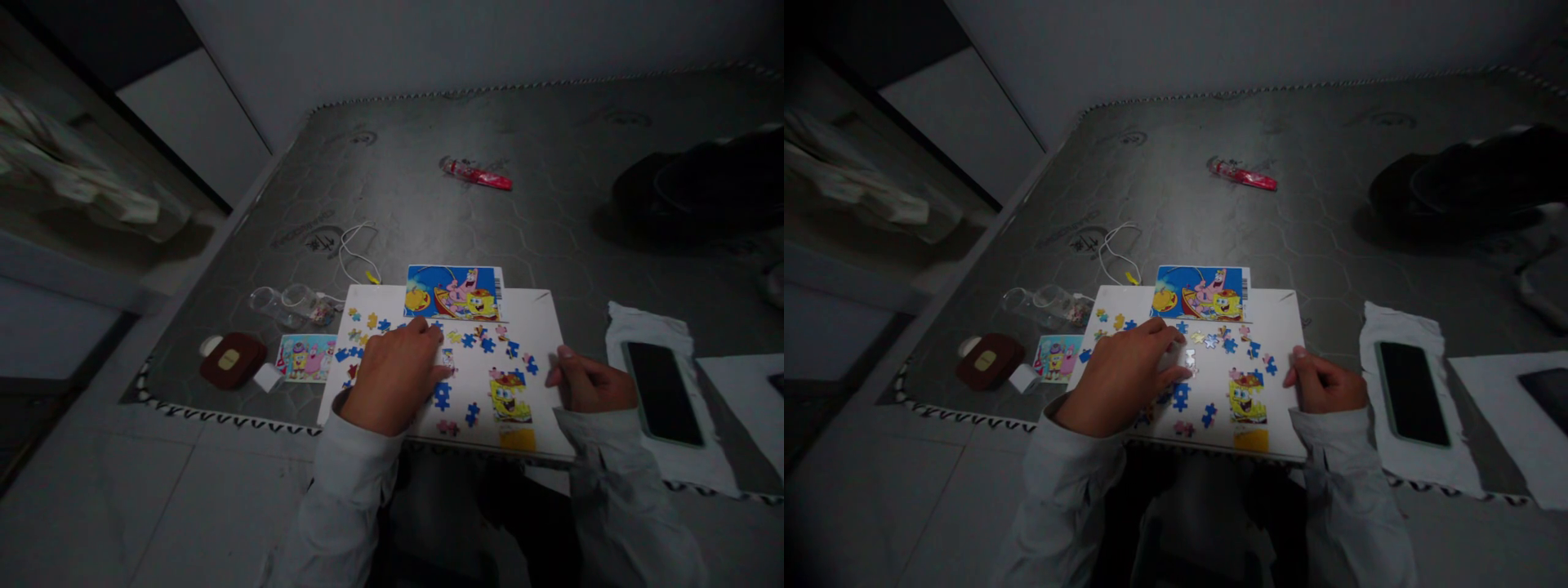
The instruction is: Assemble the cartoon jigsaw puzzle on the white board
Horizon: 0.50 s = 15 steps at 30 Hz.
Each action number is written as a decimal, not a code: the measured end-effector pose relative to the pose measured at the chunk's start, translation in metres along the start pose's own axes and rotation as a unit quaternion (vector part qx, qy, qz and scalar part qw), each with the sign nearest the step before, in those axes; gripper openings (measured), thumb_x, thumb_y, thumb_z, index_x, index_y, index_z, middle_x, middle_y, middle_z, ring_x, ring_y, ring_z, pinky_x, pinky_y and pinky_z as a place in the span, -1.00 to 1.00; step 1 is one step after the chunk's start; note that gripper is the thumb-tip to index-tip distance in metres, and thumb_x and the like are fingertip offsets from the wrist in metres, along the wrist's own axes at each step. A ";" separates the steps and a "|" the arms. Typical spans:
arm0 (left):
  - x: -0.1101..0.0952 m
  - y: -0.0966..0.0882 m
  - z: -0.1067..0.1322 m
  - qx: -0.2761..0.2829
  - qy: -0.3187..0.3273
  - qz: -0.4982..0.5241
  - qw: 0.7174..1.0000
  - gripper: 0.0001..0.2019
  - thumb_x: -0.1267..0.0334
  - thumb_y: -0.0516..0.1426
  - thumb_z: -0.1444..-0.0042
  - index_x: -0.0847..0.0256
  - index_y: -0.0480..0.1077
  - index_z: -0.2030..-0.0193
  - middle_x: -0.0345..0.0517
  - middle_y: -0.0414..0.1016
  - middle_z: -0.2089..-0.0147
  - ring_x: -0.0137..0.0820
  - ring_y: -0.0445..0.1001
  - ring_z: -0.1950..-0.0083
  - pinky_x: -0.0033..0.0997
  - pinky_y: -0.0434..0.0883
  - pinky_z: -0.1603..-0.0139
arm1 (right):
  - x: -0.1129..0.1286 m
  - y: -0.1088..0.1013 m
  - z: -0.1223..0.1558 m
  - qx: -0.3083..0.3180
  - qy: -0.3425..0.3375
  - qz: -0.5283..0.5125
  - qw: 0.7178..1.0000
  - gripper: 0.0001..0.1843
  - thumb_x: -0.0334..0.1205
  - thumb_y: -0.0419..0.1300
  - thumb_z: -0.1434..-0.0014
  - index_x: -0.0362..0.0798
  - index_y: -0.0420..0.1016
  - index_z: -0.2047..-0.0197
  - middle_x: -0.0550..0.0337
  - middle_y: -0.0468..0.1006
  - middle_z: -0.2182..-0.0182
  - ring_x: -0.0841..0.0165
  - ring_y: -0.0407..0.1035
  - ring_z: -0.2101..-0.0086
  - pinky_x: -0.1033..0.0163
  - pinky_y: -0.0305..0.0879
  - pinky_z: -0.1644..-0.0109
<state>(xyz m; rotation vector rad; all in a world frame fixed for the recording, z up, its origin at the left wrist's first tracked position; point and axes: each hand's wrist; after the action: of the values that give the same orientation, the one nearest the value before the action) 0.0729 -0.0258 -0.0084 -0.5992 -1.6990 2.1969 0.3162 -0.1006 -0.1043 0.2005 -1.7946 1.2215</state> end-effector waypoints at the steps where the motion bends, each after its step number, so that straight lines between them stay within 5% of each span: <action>1: -0.001 0.000 0.000 0.004 0.009 -0.001 1.000 -0.64 0.03 0.21 -0.13 0.10 0.39 -0.02 -0.06 0.44 -0.01 -0.23 0.51 0.13 -0.25 0.41 0.19 | 0.000 0.000 0.000 0.000 0.000 0.002 1.000 -0.37 0.30 0.06 -0.12 -0.05 0.44 0.66 0.32 0.13 0.84 0.47 0.03 0.73 0.29 -0.13 0.64; 15: -0.011 0.005 -0.003 0.018 0.052 0.001 0.999 -0.70 0.08 0.16 -0.17 0.14 0.39 0.02 -0.06 0.43 0.02 -0.24 0.51 0.16 -0.24 0.42 0.21 | -0.005 -0.004 -0.003 0.029 -0.014 0.007 0.999 -0.40 0.25 0.06 -0.15 -0.06 0.46 0.63 0.30 0.24 0.79 0.47 0.09 0.70 0.30 -0.04 0.60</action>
<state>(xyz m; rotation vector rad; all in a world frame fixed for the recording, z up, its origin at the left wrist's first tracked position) 0.0841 -0.0300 -0.0120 -0.6934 -1.6036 2.1551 0.3226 -0.1017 -0.1054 0.2401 -1.7886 1.2873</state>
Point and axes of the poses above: each hand's wrist, its own z-axis away from the middle knuckle, its own y-axis out of the palm, x = y × z
